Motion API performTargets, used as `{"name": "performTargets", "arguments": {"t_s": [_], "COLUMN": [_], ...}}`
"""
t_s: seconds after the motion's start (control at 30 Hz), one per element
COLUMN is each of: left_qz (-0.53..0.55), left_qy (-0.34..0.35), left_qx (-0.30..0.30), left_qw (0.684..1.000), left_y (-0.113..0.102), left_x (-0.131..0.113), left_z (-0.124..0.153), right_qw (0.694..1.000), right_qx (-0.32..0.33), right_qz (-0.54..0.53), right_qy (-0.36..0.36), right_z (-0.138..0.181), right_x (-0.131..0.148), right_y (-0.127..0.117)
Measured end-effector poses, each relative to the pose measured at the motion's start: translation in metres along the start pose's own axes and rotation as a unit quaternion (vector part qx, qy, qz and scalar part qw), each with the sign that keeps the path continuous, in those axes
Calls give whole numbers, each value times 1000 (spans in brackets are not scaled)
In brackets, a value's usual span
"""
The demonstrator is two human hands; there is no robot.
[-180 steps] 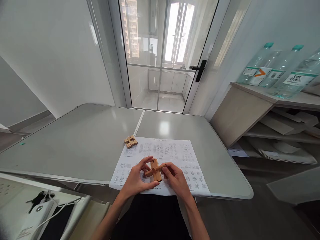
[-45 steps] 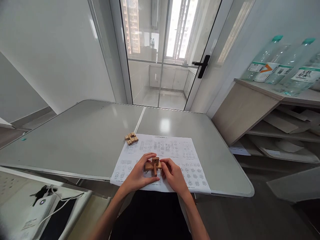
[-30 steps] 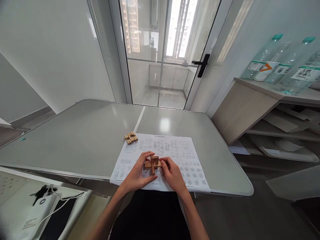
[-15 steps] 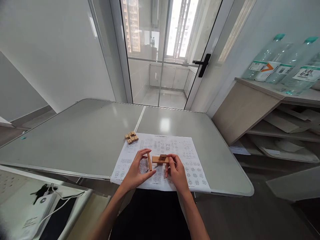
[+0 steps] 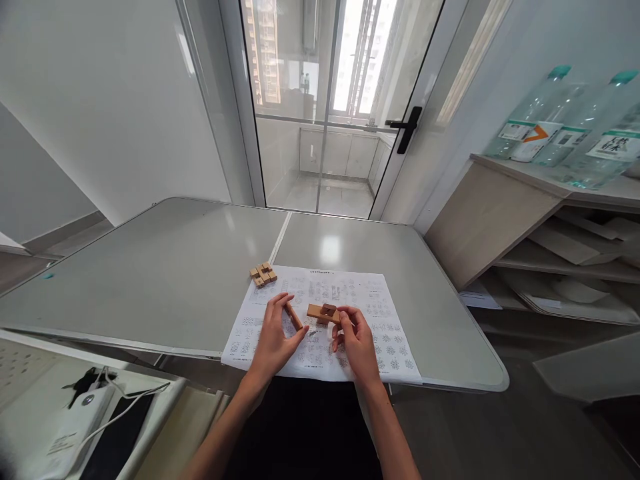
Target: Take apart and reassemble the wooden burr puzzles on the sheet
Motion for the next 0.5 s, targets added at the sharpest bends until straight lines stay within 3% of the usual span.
{"name": "performTargets", "arguments": {"t_s": [0.5], "left_qz": [-38], "left_qy": [11], "left_qx": [-15], "left_qw": [999], "left_y": [6], "left_x": [1], "left_z": [0], "right_qw": [1000], "right_qx": [11], "right_qz": [22], "right_qy": [11], "right_z": [2], "right_x": [4], "right_y": [0]}}
Point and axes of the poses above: each hand's wrist, its own z-axis away from the middle knuckle, its own y-axis out of the palm, x = y × z, the point moved 5 cm from there along -z, towards the middle knuckle, and after that the axes turned 7 degrees about x, right-handed, at the moved point
